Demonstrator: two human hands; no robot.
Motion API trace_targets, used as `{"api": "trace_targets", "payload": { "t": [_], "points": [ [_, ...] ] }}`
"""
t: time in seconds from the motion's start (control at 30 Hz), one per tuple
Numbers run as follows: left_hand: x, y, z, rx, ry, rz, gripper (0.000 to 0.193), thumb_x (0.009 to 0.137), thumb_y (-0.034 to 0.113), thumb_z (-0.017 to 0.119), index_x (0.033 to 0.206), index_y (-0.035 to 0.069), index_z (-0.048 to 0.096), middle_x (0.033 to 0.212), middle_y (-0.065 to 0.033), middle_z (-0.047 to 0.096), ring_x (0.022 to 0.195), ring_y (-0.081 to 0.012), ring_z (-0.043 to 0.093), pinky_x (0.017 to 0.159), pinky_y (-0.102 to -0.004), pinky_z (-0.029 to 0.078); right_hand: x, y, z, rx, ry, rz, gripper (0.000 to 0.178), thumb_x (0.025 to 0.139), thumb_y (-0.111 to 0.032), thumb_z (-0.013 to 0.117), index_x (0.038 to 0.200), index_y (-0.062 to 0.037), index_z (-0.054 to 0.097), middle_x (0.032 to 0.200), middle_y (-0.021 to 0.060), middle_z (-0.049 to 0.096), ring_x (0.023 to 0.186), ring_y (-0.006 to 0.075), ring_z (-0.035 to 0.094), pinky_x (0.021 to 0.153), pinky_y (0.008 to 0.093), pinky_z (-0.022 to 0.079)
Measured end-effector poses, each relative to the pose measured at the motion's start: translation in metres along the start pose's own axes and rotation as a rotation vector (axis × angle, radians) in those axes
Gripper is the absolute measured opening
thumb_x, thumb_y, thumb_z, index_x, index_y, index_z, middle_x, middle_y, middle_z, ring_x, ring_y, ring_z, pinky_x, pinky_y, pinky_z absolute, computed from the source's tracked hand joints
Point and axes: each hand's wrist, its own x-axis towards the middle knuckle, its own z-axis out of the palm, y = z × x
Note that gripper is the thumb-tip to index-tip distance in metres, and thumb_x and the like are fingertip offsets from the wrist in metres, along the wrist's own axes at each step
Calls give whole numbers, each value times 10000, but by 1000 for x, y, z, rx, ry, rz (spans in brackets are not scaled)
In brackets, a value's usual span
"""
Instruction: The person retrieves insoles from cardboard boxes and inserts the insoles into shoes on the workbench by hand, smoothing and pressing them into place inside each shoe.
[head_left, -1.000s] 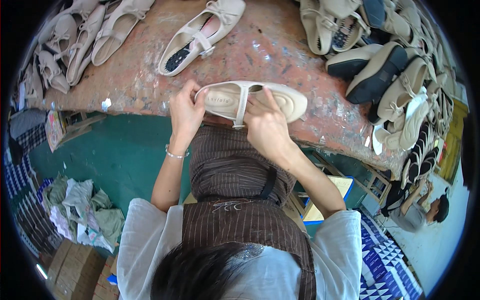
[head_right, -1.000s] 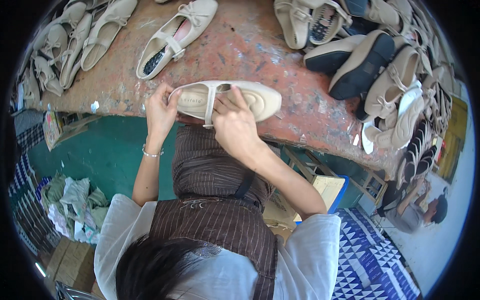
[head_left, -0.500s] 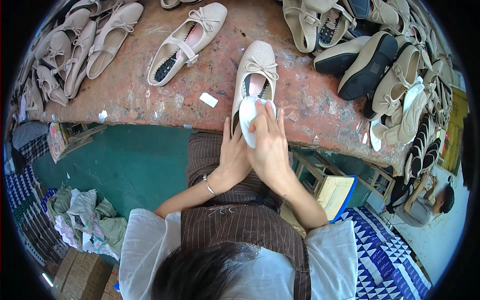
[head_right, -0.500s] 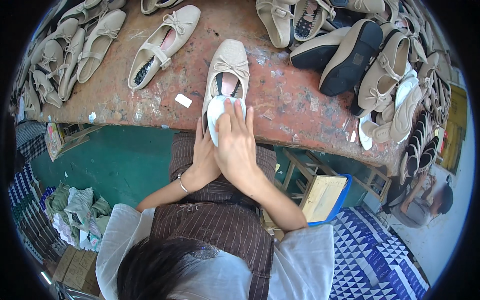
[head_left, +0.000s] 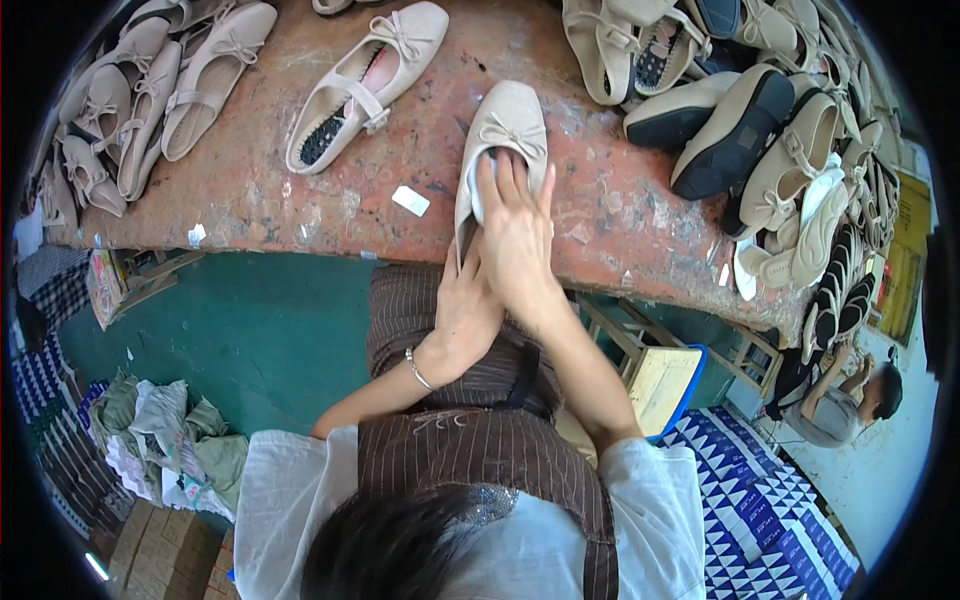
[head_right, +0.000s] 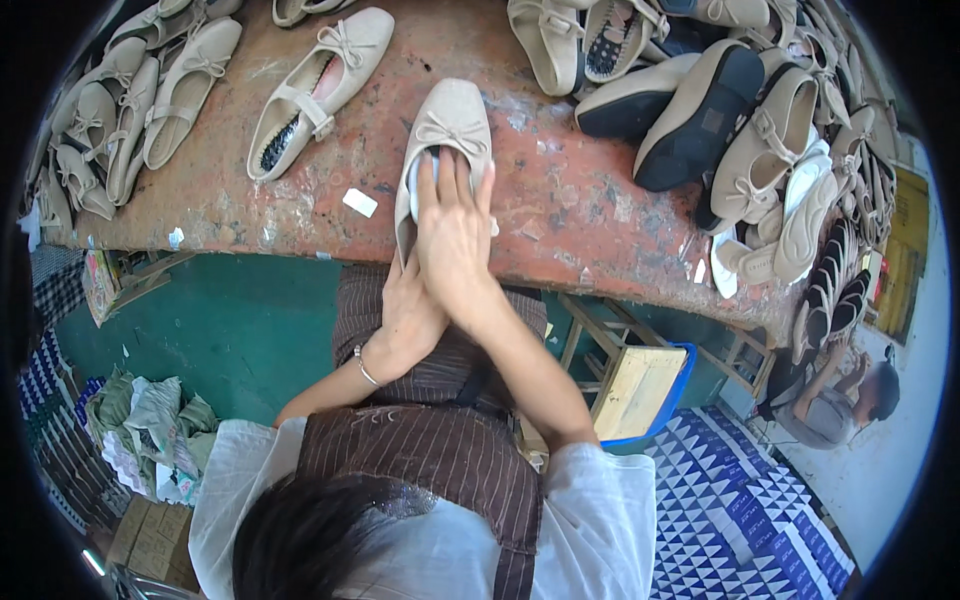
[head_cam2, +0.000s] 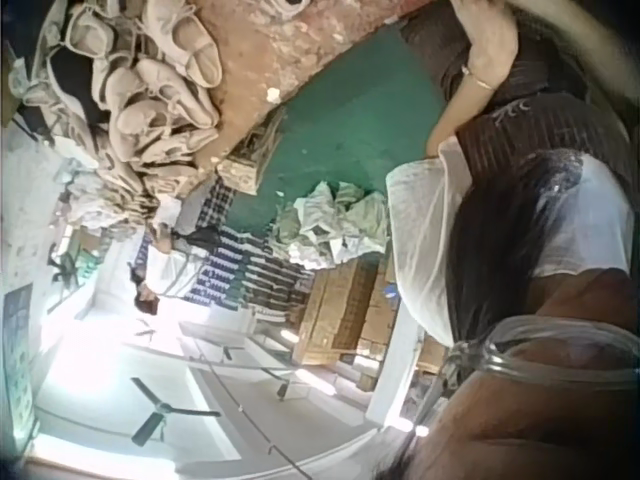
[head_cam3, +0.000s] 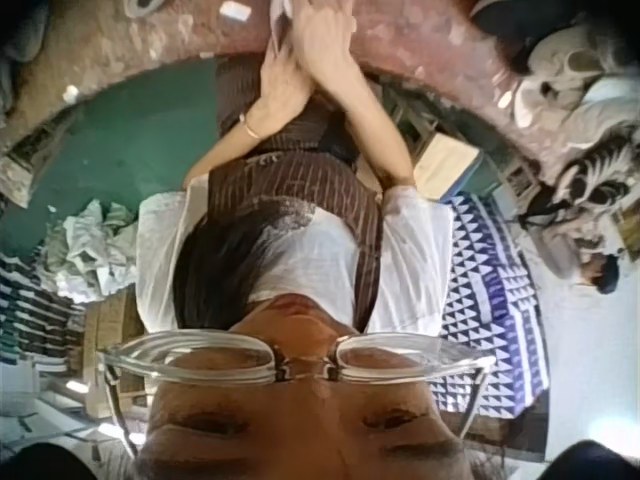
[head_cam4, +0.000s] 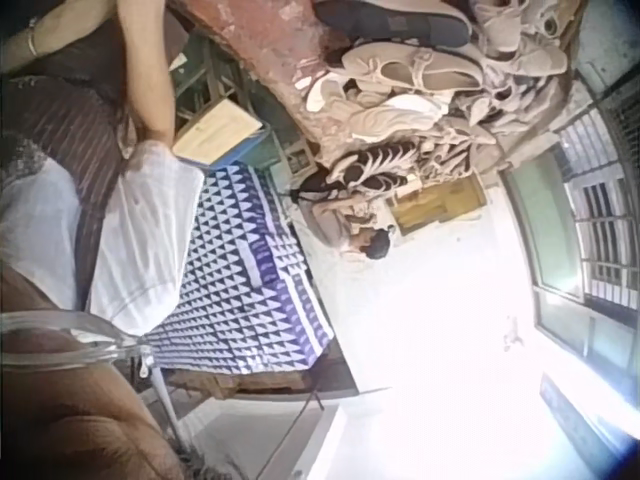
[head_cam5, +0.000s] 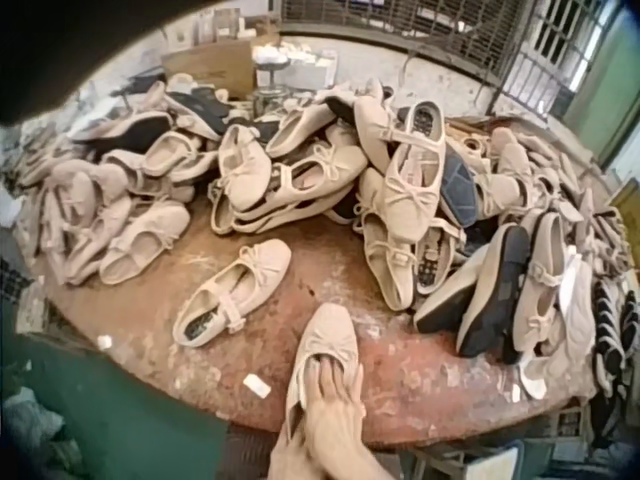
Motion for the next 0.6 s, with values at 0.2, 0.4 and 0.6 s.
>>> {"api": "trace_targets", "payload": {
  "t": [0.2, 0.4, 0.6],
  "points": [
    [-1, 0, 1, 18, -25, -35, 543, 859, 189, 564, 1373, 16, 537, 1396, -213, 514, 1411, -337, 364, 1160, -561, 257, 7, 3, -1, 46, -6, 66, 531, 791, 10, 528, 1304, 138, 475, 1236, 316, 558, 1179, 441, 545, 1150, 614, 214],
    [-3, 1, -1, -88, -60, -58, 482, 846, 178, 579, 1307, 39, 602, 1341, -173, 553, 1375, -345, 397, 1159, -588, 248, 10, -11, -1, -211, -91, 125, 247, 851, -40, 488, 1051, 94, 546, 961, 227, 625, 990, 320, 634, 1170, 503, 263],
    [-3, -3, 7, -178, 133, -48, 480, 849, 141, 568, 1315, 22, 582, 1325, -171, 562, 1341, -327, 436, 1163, -545, 265, -1, -19, -10, -210, -104, 49, 617, 811, -98, 514, 1320, 235, 407, 1285, 379, 539, 1266, 420, 536, 1174, 532, 238]
  ]
}}
